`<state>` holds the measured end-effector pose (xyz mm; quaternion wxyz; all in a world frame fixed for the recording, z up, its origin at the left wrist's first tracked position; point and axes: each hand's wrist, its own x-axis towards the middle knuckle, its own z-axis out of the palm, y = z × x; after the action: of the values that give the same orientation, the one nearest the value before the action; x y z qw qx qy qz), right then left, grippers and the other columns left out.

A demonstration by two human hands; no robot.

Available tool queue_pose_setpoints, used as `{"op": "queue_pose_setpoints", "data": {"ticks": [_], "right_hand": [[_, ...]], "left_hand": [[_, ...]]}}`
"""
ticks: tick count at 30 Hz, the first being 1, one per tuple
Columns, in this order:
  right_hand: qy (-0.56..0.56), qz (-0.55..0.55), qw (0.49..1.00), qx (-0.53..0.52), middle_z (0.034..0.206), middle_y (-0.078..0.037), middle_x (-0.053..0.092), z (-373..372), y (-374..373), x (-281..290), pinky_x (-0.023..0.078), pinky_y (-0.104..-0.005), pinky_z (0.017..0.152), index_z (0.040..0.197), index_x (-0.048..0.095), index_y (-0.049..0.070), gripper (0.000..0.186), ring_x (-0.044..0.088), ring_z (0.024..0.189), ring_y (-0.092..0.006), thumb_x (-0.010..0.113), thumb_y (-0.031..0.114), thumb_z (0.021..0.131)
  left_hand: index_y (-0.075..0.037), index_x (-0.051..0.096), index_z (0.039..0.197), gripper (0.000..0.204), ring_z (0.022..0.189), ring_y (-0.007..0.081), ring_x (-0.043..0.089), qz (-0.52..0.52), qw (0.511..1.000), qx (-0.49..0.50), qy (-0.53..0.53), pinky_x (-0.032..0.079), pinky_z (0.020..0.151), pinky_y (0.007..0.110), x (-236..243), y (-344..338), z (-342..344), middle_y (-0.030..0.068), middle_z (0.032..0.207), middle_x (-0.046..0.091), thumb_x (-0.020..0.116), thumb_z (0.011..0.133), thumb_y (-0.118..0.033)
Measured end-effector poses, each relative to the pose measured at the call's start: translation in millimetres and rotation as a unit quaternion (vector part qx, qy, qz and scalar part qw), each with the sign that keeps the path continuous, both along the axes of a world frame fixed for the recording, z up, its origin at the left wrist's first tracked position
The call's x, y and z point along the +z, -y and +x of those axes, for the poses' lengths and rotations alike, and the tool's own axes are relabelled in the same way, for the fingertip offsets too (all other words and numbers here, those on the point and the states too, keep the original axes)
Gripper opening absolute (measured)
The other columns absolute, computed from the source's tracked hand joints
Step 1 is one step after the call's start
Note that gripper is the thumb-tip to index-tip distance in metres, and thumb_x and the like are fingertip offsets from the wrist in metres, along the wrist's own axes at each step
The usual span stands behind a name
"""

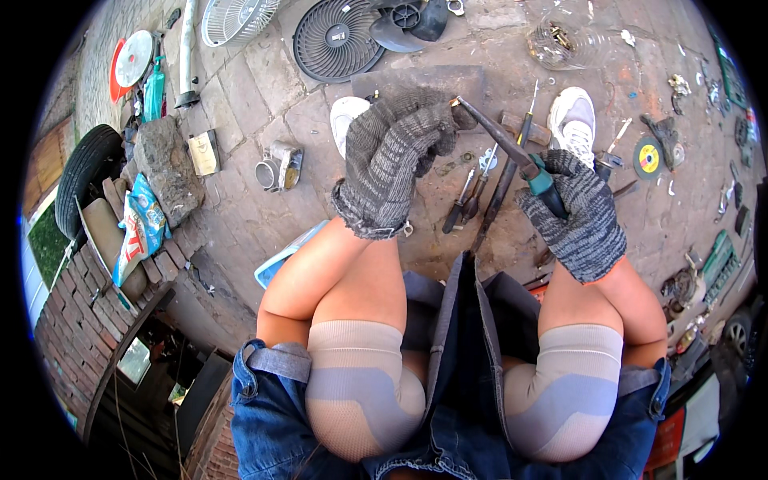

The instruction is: The person sits on the ground in a cluttered workshop and uses a screwdriver and pliers to manipulate a small metal component. They repeatedly pry, twist, and adjust the piece, occasionally switching between tools to refine the shape or position of the metal.

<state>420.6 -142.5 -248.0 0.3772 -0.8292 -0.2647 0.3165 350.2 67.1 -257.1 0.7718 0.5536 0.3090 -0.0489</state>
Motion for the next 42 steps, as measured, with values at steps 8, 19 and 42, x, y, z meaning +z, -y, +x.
{"op": "queue_pose_setpoints", "data": {"ticks": [8, 19, 42], "right_hand": [[0.125, -0.044, 0.990, 0.046, 0.089, -0.018, 0.058, 1.3, 4.2, -5.0, 0.044, -0.0378, 0.070, 0.084, 0.060, -0.001, 0.022, 0.055, 0.079, -0.0333, 0.064, 0.015, 0.069], [0.192, -0.030, 0.979, 0.058, 0.089, -0.018, 0.057, 2.0, 6.1, -7.5, 0.044, -0.0391, 0.070, 0.087, 0.060, 0.000, 0.022, 0.055, 0.080, -0.0328, 0.062, 0.013, 0.071], [-0.594, 0.340, 0.615, -0.392, 0.103, -0.022, 0.055, 42.8, 33.4, -82.2, 0.047, -0.0490, 0.081, 0.098, 0.049, 0.002, 0.019, 0.056, 0.091, -0.0363, 0.052, 0.010, 0.081]], "left_hand": [[0.000, 0.059, 0.090, 0.014, 0.063, 0.0092, 0.052, 0.336, 0.932, -0.086, 0.108, 0.043, 0.057, 0.022, -10.9, 7.5, 6.6, 0.0038, 0.073, 0.058, 0.055, 0.083, -0.011], [-0.002, 0.062, 0.085, 0.030, 0.044, 0.0051, 0.039, -0.138, 0.979, 0.148, 0.010, 0.030, 0.040, 0.018, -16.4, -0.6, 14.1, 0.0009, 0.061, 0.054, 0.044, 0.089, -0.025], [-0.001, 0.059, 0.098, 0.033, 0.060, 0.0073, 0.049, 0.197, 0.929, -0.251, -0.187, 0.040, 0.051, 0.021, -118.7, -12.9, -16.3, 0.0035, 0.082, 0.062, 0.060, 0.079, -0.028]]}}
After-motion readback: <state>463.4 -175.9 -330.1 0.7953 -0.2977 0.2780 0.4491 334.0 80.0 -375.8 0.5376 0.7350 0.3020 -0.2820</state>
